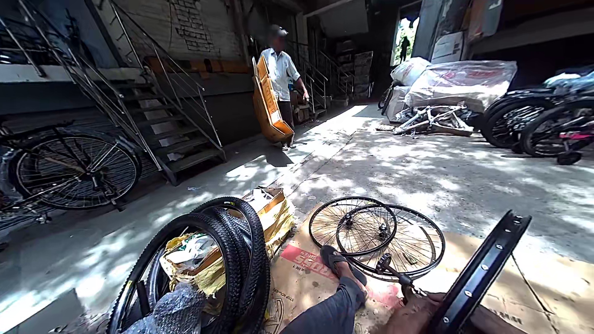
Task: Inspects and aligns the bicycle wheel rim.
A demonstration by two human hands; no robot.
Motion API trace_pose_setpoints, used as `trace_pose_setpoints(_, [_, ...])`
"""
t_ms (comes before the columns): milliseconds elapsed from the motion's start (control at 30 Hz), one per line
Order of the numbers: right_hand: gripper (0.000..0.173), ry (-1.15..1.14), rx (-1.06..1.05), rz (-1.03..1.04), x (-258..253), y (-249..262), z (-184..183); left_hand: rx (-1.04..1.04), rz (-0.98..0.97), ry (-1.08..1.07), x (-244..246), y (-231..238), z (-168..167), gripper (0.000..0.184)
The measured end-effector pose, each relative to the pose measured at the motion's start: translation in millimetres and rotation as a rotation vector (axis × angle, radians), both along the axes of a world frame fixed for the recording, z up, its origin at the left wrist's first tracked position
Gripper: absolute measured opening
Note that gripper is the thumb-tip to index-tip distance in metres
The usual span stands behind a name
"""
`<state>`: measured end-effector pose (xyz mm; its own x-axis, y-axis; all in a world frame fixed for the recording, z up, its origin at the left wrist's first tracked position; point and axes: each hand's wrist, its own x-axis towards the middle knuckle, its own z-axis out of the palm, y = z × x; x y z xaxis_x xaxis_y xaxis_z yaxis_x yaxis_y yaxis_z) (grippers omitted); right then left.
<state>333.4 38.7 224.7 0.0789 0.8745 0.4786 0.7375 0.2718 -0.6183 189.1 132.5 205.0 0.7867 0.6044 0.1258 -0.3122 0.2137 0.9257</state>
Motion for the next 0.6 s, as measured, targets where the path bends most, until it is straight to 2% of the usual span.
trace_pose_setpoints(33, [0.029, -0.039, 0.017, -0.035, -2.2, -1.6, 2.7, 0.012, -0.012, -0.004, -2.6, -1.1, 3.8, 0.04])
trace_pose_setpoints(100, [0.024, -0.029, 0.106, -0.237, -19.7, -0.1, -6.0, 0.019, -0.014, 0.0, -3.3, -1.3, 7.2, 0.045])
trace_pose_setpoints(167, [0.022, 0.035, 0.268, -0.454, -36.2, 11.5, -22.6, -0.065, 0.023, 0.002, -1.7, -5.5, 12.5, 0.043])
trace_pose_setpoints(200, [0.019, 0.077, 0.336, -0.49, -38.5, 17.2, -28.4, -0.107, 0.025, -0.022, -0.3, -5.6, 10.9, 0.042])
trace_pose_setpoints(300, [0.022, 0.099, 0.396, -0.331, -25.3, 18.0, -35.4, -0.13, -0.086, -0.169, 1.8, 1.2, 0.2, 0.042])
trace_pose_setpoints(400, [0.036, 0.046, 0.365, -0.123, -7.3, 9.9, -38.5, -0.147, -0.146, -0.274, -1.1, 2.6, -0.7, 0.05])
trace_pose_setpoints(533, [0.035, 0.058, 0.379, -0.204, -10.4, 9.6, -38.9, -0.052, -0.137, -0.172, 1.4, 9.6, 19.9, 0.071])
trace_pose_setpoints(600, [0.029, 0.079, 0.333, -0.203, -7.2, 9.9, -34.8, -0.012, -0.184, -0.07, 2.8, 13.1, 35.1, 0.069])
